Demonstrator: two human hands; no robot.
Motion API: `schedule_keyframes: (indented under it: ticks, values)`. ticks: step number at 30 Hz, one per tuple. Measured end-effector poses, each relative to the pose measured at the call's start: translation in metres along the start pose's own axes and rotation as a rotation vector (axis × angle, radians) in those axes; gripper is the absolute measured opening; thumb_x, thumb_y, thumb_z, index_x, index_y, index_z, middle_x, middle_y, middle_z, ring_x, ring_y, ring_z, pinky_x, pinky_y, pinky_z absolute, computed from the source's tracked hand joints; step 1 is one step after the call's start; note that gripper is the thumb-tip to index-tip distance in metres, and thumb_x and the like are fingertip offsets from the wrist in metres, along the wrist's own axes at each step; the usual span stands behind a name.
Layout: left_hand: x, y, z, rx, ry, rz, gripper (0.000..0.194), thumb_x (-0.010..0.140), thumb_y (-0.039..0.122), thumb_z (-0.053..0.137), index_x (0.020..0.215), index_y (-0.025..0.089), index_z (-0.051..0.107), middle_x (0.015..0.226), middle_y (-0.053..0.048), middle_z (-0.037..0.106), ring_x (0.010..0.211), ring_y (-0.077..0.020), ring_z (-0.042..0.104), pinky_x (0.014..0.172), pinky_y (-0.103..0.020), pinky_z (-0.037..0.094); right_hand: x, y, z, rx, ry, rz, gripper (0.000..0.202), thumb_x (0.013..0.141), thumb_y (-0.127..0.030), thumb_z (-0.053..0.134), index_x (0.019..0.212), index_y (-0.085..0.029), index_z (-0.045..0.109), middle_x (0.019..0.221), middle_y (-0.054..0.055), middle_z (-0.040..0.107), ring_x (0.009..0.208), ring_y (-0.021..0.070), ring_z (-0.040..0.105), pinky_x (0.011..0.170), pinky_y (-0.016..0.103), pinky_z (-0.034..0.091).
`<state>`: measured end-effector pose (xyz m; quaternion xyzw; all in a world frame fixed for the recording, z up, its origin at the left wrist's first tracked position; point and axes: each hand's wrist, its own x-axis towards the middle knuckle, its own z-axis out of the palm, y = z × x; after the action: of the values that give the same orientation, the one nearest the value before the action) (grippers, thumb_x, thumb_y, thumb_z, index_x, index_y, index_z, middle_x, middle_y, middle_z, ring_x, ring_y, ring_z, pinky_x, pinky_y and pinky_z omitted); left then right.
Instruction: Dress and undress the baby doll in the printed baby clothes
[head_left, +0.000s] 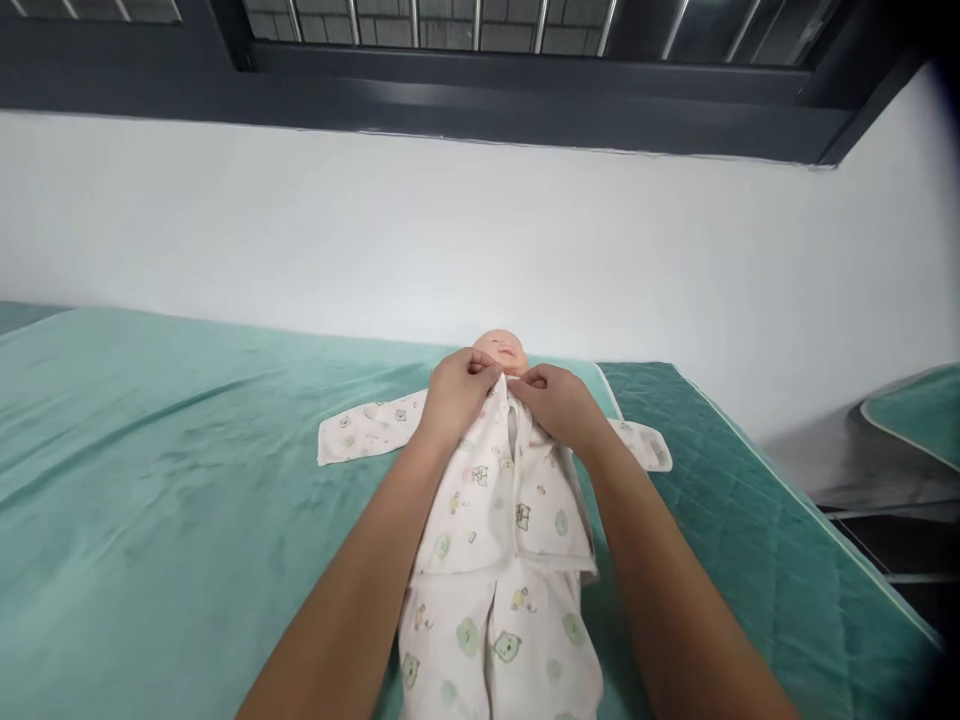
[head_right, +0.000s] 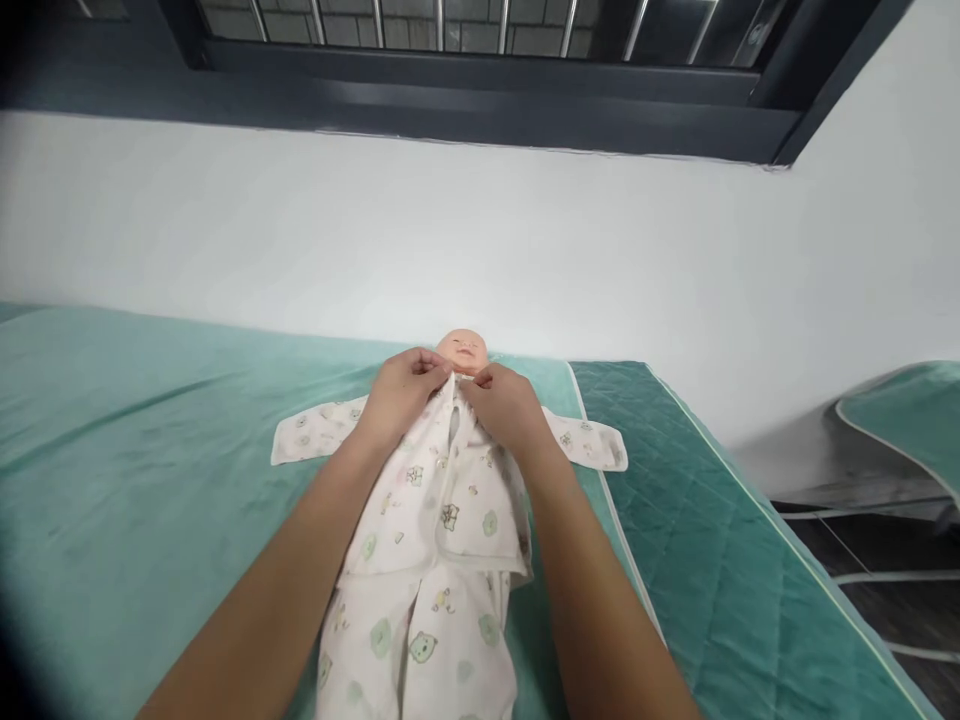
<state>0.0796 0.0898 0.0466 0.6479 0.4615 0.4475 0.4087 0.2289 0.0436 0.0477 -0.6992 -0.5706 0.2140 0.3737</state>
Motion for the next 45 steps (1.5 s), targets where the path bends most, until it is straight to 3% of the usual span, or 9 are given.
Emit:
schedule_keyframes:
  ticks: [6,12,19,27,33,39,45]
  values:
    - [-0.001,-0.006,0.000,-0.007,-0.061,0.013,0.012,0.079,0.031,0.062,0.082,0.020,0.067,0.077,-0.001,0.067,0.066,-0.0134,0.056,0.058,-0.025,0.040,0.002,0.004,0.005,0.278,0.083,-0.012,0.022,0.077,-0.041,0.059,0.072,-0.021,0.068,0.063,-0.002,0.061,0.057,0.0133,0.049,0.054,0.026,0.038]
    - [-0.001,-0.012,0.000,-0.033,-0.081,0.025,0.011,0.079,0.030,0.063,0.084,0.020,0.067,0.081,-0.002,0.068,0.069,-0.0141,0.058,0.059,-0.025,0.042,-0.002,0.002,0.014,0.347,0.117,-0.059,0.022,0.078,-0.037,0.060,0.082,-0.021,0.075,0.083,0.001,0.073,0.079,0.0180,0.063,0.071,0.027,0.047]
    - [-0.001,-0.013,0.000,-0.015,-0.096,0.037,0.011,0.082,0.030,0.062,0.087,0.020,0.063,0.085,-0.003,0.068,0.071,-0.0142,0.059,0.059,-0.026,0.043,-0.006,0.006,0.017,0.460,0.084,-0.074,0.022,0.077,-0.035,0.063,0.087,-0.021,0.076,0.093,0.001,0.075,0.090,0.0190,0.066,0.083,0.029,0.048]
    - [-0.004,-0.011,-0.001,0.033,-0.119,0.080,0.014,0.087,0.035,0.059,0.091,0.021,0.059,0.091,-0.004,0.069,0.083,-0.0164,0.062,0.073,-0.029,0.046,-0.010,0.006,0.014,0.453,-0.028,-0.017,0.031,0.071,-0.040,0.070,0.094,-0.020,0.071,0.073,-0.001,0.066,0.064,0.0132,0.056,0.061,0.026,0.043]
    - [-0.002,-0.014,0.003,0.016,-0.139,0.052,0.027,0.081,0.046,0.066,0.092,0.022,0.060,0.087,-0.003,0.069,0.073,-0.0152,0.060,0.065,-0.027,0.043,-0.010,0.003,0.014,0.307,-0.035,-0.075,0.026,0.072,-0.037,0.066,0.093,-0.022,0.067,0.075,-0.002,0.064,0.063,0.0131,0.054,0.062,0.026,0.042]
    - [-0.001,-0.014,0.001,-0.072,-0.175,-0.022,0.019,0.080,0.033,0.065,0.096,0.022,0.061,0.078,-0.001,0.064,0.059,-0.0114,0.053,0.055,-0.025,0.038,-0.008,0.006,0.016,0.287,-0.049,-0.129,0.028,0.073,-0.034,0.065,0.099,-0.024,0.064,0.074,-0.003,0.064,0.065,0.0137,0.057,0.067,0.028,0.044]
    - [-0.004,-0.008,-0.009,-0.069,-0.216,0.001,0.016,0.081,0.023,0.060,0.096,0.020,0.065,0.087,-0.003,0.068,0.073,-0.0144,0.061,0.066,-0.027,0.044,-0.010,0.006,0.014,0.320,-0.058,-0.116,0.035,0.075,-0.039,0.068,0.106,-0.024,0.063,0.076,-0.004,0.063,0.071,0.0144,0.057,0.068,0.028,0.043]
